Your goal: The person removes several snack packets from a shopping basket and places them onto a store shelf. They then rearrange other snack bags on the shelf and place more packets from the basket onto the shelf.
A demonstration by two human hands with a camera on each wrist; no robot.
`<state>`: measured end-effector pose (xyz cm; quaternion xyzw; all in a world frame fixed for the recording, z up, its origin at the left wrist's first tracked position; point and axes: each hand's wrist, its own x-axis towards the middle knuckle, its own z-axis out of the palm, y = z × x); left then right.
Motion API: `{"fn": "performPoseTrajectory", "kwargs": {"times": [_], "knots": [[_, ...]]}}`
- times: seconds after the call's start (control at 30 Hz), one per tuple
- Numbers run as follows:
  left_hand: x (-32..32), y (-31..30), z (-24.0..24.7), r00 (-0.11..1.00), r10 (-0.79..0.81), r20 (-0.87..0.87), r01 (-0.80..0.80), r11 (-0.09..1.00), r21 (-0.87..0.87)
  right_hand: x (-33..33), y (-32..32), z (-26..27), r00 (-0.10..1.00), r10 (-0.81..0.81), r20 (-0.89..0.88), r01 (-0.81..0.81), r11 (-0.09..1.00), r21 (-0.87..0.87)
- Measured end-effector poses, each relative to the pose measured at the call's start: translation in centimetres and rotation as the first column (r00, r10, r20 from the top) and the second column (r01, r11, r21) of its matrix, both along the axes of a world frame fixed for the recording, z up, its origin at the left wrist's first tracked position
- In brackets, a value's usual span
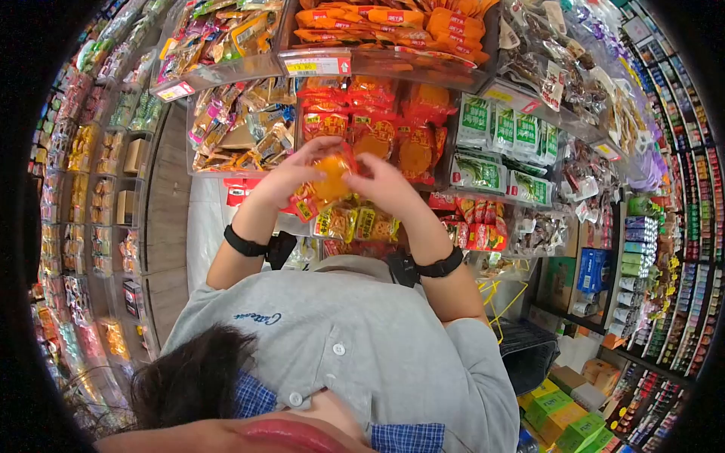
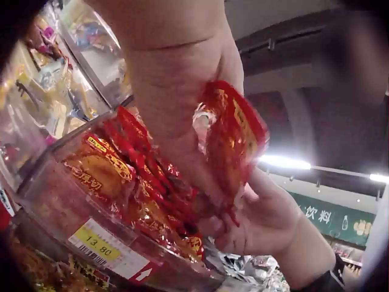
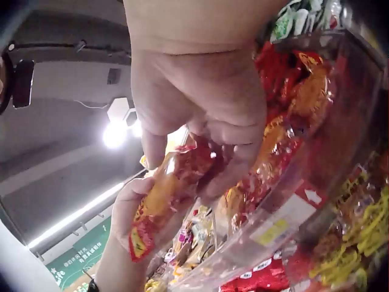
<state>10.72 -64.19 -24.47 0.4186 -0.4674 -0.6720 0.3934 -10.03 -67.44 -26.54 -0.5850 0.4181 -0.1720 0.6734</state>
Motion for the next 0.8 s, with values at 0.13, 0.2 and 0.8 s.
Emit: {"fn": "performPoseTrajectory", "kwargs": {"times": [0.13,0.2,0.8], "knots": [[-0.3,1.7,-2.5,0.979,0.083,0.184,-0.052,0.985,-0.166,0.5,1.5,-1.7,0.998,-0.040,0.046,0.045,0.993,-0.113],[0.1,2.5,-2.4,0.922,0.233,0.308,-0.164,0.959,-0.233,0.7,1.8,-0.2,0.986,-0.065,0.152,0.061,0.998,0.032],[3.5,-5.1,-3.3,0.482,0.621,0.617,-0.093,0.737,-0.669,6.4,-2.5,-3.2,0.896,-0.405,-0.181,0.206,0.741,-0.639]]}}
